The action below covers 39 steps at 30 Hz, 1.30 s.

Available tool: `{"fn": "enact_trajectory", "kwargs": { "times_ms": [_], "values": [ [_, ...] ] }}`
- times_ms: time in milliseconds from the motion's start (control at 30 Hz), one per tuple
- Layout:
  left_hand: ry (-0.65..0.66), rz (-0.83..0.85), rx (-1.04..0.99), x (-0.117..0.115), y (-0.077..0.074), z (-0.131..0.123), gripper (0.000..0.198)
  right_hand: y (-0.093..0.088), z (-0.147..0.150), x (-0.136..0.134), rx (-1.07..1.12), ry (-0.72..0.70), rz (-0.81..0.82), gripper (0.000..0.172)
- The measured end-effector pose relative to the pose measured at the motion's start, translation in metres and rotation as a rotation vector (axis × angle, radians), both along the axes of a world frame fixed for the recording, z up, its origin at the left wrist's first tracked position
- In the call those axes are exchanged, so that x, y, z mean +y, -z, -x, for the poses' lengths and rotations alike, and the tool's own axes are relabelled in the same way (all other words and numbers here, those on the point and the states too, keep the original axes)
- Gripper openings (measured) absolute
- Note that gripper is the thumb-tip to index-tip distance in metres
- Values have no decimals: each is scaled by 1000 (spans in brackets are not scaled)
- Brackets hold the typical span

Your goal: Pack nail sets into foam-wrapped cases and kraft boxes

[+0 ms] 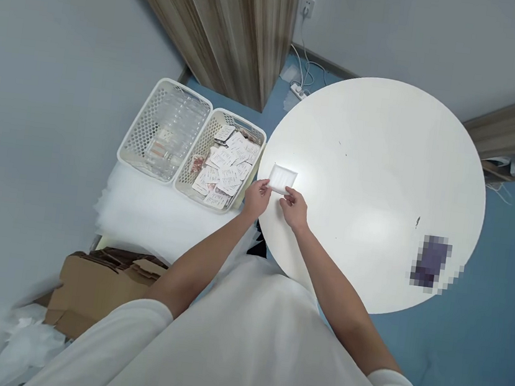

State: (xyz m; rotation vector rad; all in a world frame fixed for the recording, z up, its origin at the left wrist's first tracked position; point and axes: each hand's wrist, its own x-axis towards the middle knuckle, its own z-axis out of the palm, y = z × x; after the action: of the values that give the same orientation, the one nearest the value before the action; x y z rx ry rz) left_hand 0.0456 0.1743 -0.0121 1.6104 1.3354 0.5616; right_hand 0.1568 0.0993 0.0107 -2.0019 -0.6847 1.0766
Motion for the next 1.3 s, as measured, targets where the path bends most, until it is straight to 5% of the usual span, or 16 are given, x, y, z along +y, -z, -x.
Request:
{"fn": "enact_trajectory", "kwargs": {
  "times_ms": [267,667,833,1067,1300],
  "values": [
    [57,10,-52,2,4,3,31,3,-3,-1,-38,-57,-36,46],
    [-106,166,-18,-6,-6,1,46,-11,-13,-15,62,-41,-6,58],
    [-178,198,16,-45,-11,22,46,-20,-21,-46,75,-68,9,59],
    [-164,274,6,-129,-27,50,32,-15,-18,-97,140,-187,-42,50],
    [-167,214,13,-182,-58,91,33,-13,27,-100,258,-496,-110,34]
  ]
}}
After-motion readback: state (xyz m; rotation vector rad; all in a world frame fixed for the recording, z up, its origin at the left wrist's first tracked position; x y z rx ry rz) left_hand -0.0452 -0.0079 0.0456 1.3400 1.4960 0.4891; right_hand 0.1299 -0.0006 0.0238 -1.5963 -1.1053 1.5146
